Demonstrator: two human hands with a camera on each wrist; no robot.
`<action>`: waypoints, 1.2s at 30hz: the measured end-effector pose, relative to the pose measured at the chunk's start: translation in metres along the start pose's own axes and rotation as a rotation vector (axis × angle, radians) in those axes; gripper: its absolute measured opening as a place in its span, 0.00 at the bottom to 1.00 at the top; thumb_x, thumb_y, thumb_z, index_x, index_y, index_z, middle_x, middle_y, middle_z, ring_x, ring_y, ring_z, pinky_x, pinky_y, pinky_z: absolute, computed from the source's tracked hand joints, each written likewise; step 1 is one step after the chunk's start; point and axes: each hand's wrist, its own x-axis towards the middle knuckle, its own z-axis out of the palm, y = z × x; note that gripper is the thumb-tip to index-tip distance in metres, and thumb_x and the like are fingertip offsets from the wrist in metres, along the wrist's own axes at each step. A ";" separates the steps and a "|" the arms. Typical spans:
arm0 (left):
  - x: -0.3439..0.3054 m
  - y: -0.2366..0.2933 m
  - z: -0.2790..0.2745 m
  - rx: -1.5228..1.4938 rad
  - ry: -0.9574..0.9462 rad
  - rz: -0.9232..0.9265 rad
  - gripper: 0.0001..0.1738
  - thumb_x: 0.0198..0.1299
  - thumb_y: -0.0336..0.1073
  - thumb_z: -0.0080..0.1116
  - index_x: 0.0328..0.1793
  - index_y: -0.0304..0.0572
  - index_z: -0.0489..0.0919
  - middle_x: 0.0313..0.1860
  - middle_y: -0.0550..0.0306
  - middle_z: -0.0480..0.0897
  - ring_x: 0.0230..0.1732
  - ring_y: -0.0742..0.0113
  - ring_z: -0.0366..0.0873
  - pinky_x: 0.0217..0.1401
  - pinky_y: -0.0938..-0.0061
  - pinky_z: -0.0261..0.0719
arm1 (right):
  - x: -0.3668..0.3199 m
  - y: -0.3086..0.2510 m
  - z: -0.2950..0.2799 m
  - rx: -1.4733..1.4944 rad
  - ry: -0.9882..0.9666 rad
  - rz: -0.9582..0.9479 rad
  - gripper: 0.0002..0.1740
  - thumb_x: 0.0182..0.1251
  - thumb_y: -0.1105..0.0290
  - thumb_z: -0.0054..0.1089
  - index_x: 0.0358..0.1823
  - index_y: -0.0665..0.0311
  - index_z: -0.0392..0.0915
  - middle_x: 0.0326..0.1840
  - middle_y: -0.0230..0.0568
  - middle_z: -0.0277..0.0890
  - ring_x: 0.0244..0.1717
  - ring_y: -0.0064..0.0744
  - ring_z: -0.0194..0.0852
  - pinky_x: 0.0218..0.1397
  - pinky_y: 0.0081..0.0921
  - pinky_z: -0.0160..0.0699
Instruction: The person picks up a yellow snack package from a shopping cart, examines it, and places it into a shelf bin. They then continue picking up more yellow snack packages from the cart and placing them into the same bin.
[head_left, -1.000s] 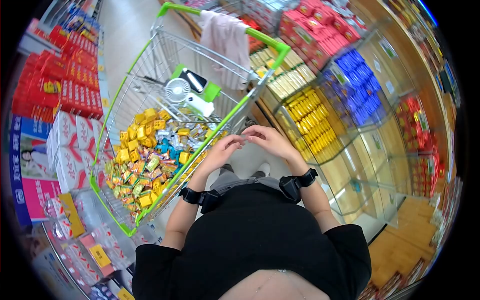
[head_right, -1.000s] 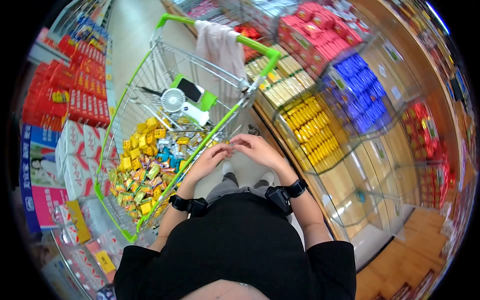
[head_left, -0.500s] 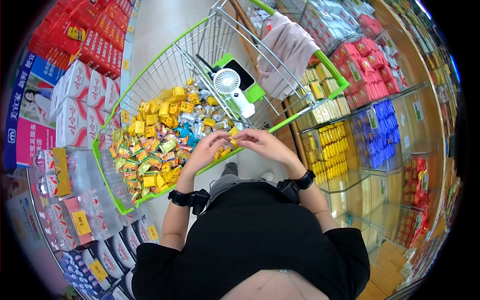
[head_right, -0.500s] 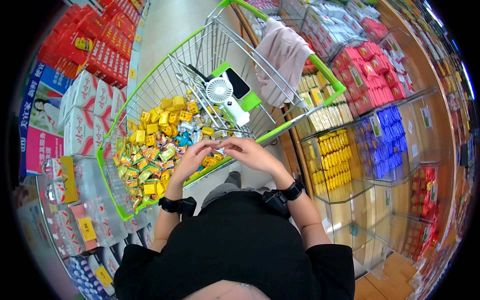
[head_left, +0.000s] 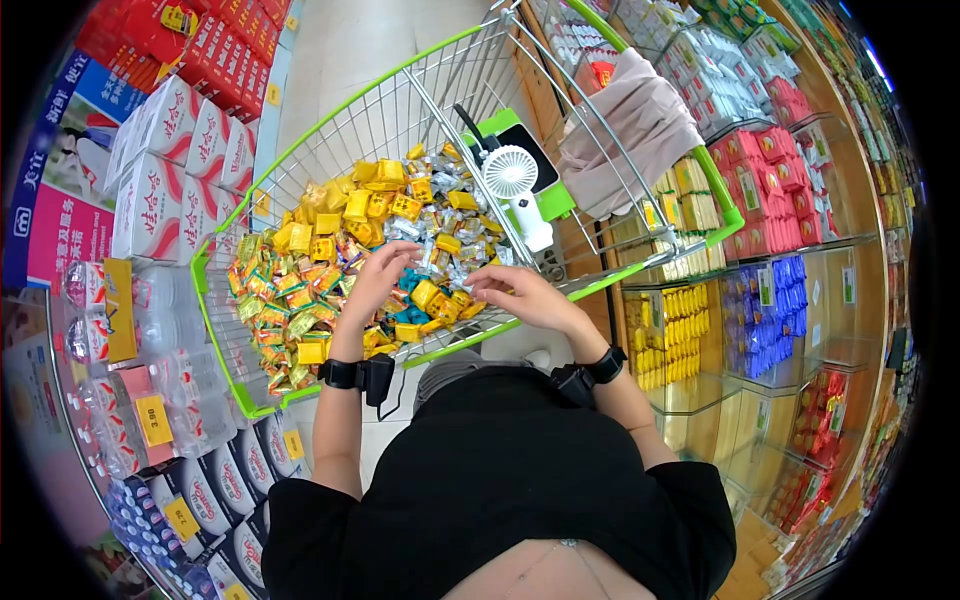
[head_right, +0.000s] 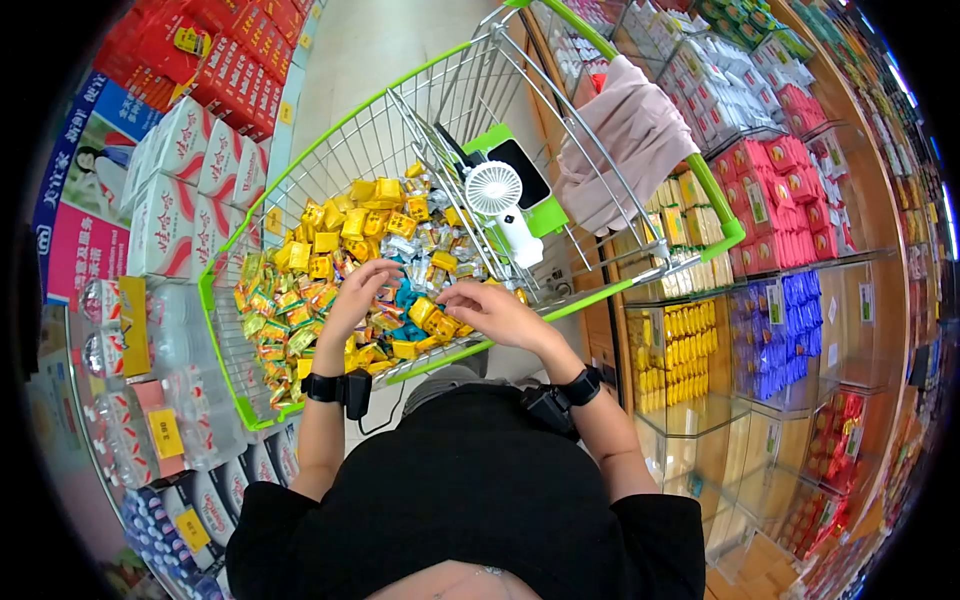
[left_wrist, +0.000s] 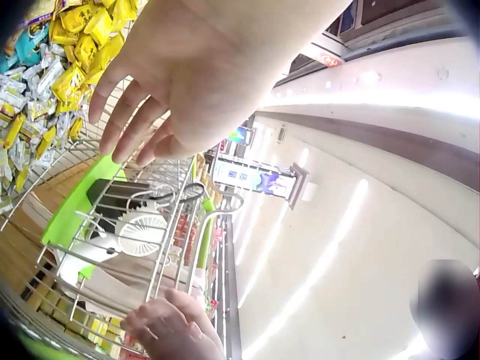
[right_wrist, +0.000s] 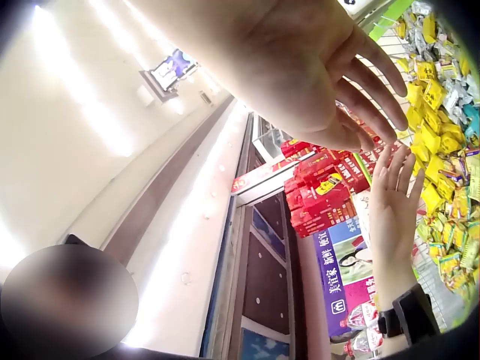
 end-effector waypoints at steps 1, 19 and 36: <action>0.005 -0.008 -0.007 -0.003 0.003 0.000 0.14 0.58 0.33 0.42 0.46 0.34 0.71 0.39 0.55 0.76 0.40 0.68 0.73 0.45 0.76 0.69 | 0.003 0.000 0.001 0.002 0.000 0.014 0.12 0.60 0.70 0.48 0.44 0.65 0.70 0.34 0.36 0.74 0.37 0.23 0.71 0.42 0.20 0.69; 0.105 -0.111 -0.055 -0.215 0.156 -0.324 0.19 0.58 0.40 0.44 0.54 0.41 0.67 0.53 0.51 0.68 0.49 0.64 0.69 0.47 0.69 0.70 | 0.032 0.015 0.013 0.029 -0.016 0.144 0.13 0.61 0.70 0.48 0.46 0.65 0.69 0.36 0.34 0.74 0.39 0.22 0.70 0.44 0.20 0.68; 0.162 -0.147 -0.036 0.051 0.088 -0.446 0.31 0.57 0.48 0.45 0.67 0.67 0.50 0.61 0.45 0.60 0.57 0.53 0.63 0.52 0.61 0.69 | 0.027 0.012 0.012 0.026 0.031 0.177 0.13 0.60 0.71 0.47 0.45 0.66 0.69 0.35 0.38 0.73 0.36 0.22 0.70 0.40 0.20 0.68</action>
